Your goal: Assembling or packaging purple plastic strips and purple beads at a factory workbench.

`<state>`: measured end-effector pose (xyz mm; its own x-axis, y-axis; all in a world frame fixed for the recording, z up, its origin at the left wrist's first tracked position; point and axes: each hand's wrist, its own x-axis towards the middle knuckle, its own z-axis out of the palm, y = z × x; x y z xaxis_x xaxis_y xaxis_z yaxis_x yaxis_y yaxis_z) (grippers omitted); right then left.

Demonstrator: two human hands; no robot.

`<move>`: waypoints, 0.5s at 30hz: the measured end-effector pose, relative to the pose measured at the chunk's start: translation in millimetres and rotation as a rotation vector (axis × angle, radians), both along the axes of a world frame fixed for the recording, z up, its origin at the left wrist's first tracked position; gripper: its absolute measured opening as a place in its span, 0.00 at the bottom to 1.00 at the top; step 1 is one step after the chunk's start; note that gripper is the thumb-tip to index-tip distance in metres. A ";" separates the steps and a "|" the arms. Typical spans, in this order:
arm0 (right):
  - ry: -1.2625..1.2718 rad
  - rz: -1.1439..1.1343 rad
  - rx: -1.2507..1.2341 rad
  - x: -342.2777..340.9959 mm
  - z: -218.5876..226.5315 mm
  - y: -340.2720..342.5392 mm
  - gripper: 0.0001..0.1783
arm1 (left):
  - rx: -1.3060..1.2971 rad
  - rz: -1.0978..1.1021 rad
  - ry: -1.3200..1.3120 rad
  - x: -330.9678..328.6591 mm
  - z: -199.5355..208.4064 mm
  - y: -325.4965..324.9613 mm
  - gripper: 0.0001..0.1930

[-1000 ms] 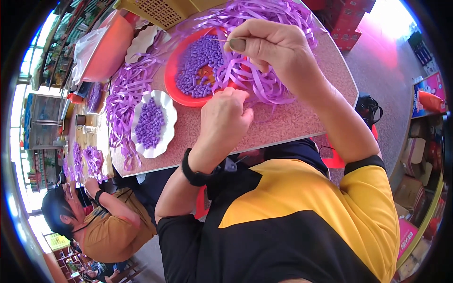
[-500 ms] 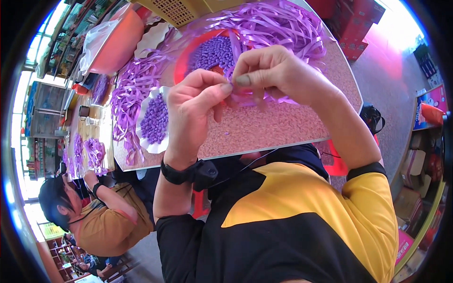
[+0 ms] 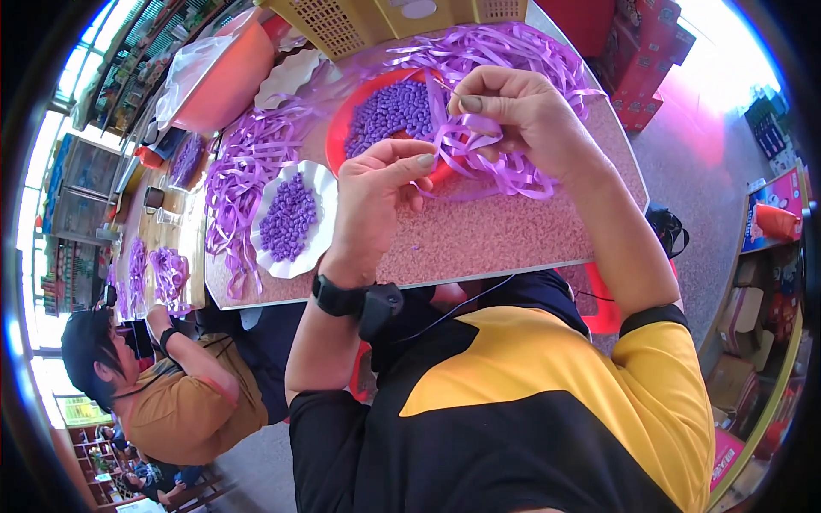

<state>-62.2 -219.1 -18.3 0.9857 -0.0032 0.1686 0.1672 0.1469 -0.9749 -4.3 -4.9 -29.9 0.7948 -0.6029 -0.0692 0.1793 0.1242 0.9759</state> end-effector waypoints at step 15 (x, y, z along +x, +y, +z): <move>-0.151 -0.310 -0.214 8.7 -6.8 -3.1 0.07 | 0.987 0.055 -0.916 37.6 -17.9 -5.7 0.13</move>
<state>-53.5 -222.2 -25.2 0.9076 -0.2457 0.3405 0.3154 -0.1365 -0.9391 33.3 -10.7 -47.8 0.8098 -0.5758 0.1123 -0.5628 -0.7083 0.4261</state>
